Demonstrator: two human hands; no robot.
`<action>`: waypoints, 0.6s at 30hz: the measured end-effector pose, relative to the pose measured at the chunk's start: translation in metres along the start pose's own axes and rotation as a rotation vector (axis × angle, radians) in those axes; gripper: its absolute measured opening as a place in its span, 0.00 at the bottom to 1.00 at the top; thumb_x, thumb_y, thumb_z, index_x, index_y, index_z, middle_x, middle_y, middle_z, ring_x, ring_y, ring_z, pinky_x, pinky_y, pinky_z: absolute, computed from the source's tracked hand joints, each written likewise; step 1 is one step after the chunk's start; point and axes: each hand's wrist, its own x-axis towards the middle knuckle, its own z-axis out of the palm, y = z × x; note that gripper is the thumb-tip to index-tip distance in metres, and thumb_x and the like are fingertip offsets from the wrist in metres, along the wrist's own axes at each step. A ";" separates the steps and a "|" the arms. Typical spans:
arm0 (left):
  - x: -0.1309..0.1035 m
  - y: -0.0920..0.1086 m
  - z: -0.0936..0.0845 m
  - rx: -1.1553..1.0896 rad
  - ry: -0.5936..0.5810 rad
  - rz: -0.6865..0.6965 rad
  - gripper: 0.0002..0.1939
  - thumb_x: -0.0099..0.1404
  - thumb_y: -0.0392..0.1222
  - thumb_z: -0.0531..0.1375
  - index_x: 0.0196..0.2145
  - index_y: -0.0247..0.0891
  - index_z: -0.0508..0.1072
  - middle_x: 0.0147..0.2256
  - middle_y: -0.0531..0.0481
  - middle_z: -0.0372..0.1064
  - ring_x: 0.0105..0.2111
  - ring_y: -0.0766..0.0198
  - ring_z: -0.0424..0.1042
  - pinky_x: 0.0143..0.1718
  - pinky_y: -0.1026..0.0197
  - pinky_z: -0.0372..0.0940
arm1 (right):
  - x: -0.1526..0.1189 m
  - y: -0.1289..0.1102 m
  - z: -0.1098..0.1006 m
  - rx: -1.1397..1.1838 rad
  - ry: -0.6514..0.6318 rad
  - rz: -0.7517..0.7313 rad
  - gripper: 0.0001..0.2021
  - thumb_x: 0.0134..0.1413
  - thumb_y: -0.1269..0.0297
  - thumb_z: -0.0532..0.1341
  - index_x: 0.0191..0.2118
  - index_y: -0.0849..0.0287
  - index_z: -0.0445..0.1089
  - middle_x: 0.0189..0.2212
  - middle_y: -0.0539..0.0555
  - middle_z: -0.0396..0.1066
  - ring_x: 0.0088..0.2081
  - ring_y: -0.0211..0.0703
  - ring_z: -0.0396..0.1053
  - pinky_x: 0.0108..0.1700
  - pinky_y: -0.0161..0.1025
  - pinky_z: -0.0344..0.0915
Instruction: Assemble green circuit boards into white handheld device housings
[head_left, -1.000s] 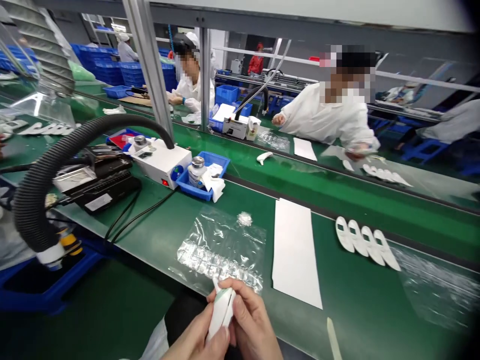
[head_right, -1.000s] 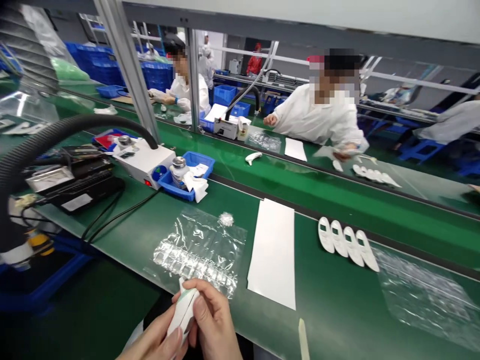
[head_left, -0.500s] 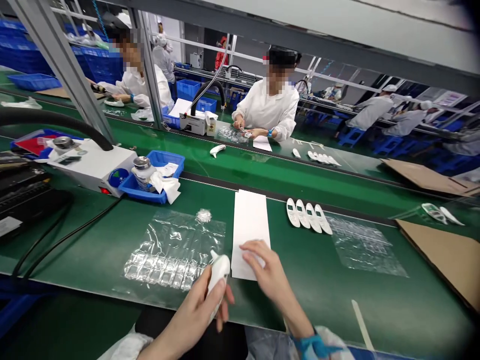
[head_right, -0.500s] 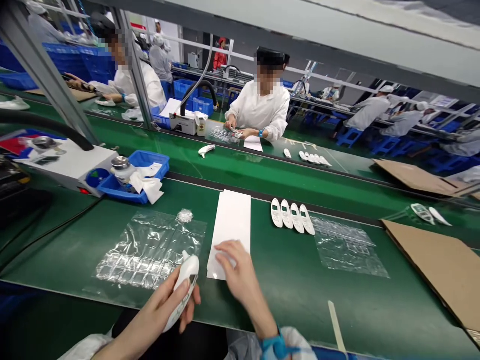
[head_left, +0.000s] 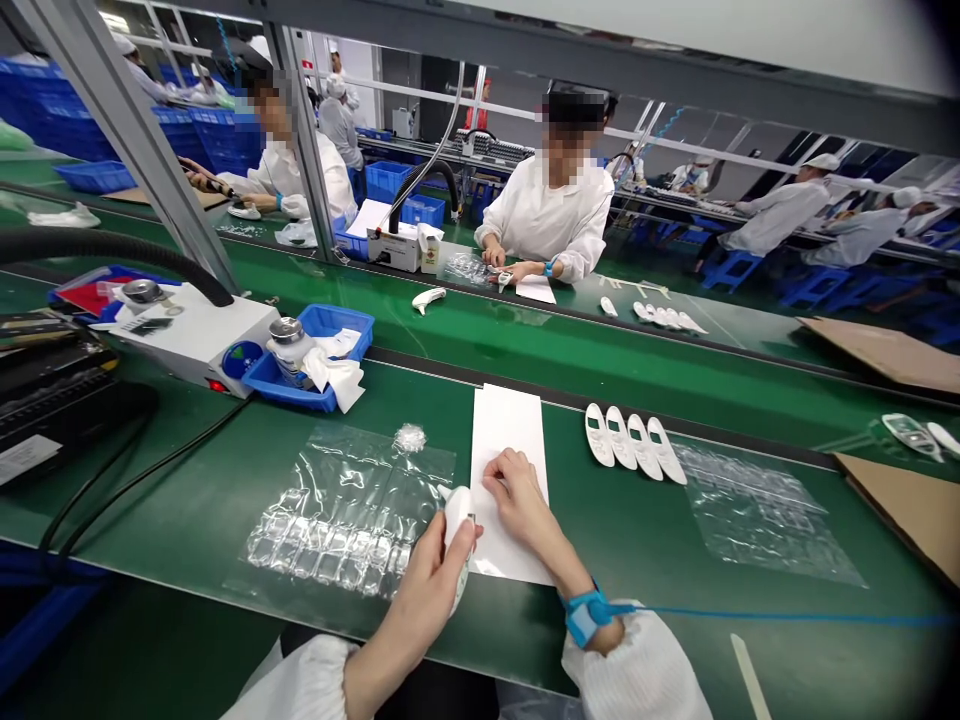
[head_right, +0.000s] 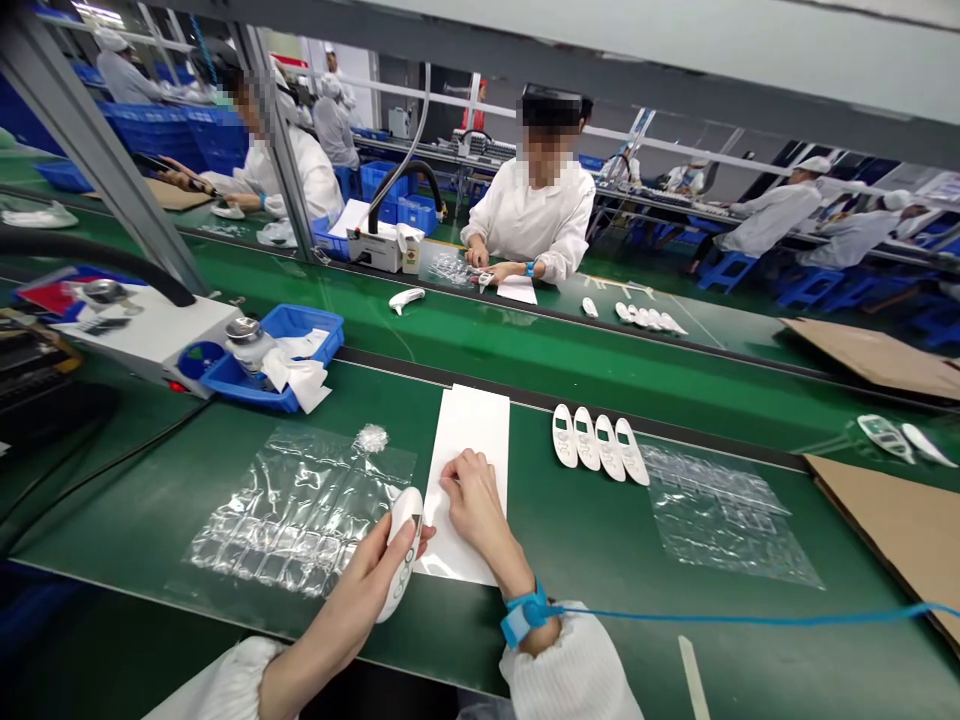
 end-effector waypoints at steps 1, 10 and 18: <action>0.000 -0.001 0.001 -0.010 0.002 -0.008 0.26 0.64 0.60 0.57 0.50 0.38 0.70 0.48 0.40 0.73 0.52 0.51 0.68 0.53 0.56 0.58 | 0.000 0.000 -0.001 0.031 0.012 0.005 0.06 0.55 0.71 0.56 0.28 0.57 0.64 0.28 0.51 0.64 0.34 0.45 0.59 0.40 0.43 0.55; -0.024 0.023 -0.009 -0.220 -0.079 -0.013 0.26 0.66 0.63 0.50 0.42 0.37 0.72 0.29 0.50 0.73 0.24 0.66 0.68 0.30 0.63 0.64 | -0.030 -0.063 -0.026 0.322 0.069 0.055 0.10 0.63 0.62 0.55 0.29 0.56 0.61 0.25 0.47 0.58 0.27 0.38 0.58 0.31 0.36 0.56; -0.031 0.016 -0.020 -0.218 -0.016 -0.093 0.29 0.64 0.66 0.50 0.23 0.37 0.67 0.17 0.55 0.62 0.20 0.68 0.61 0.25 0.65 0.57 | -0.061 -0.116 0.007 0.307 -0.222 0.066 0.11 0.67 0.66 0.51 0.31 0.56 0.61 0.30 0.49 0.62 0.28 0.37 0.64 0.32 0.36 0.60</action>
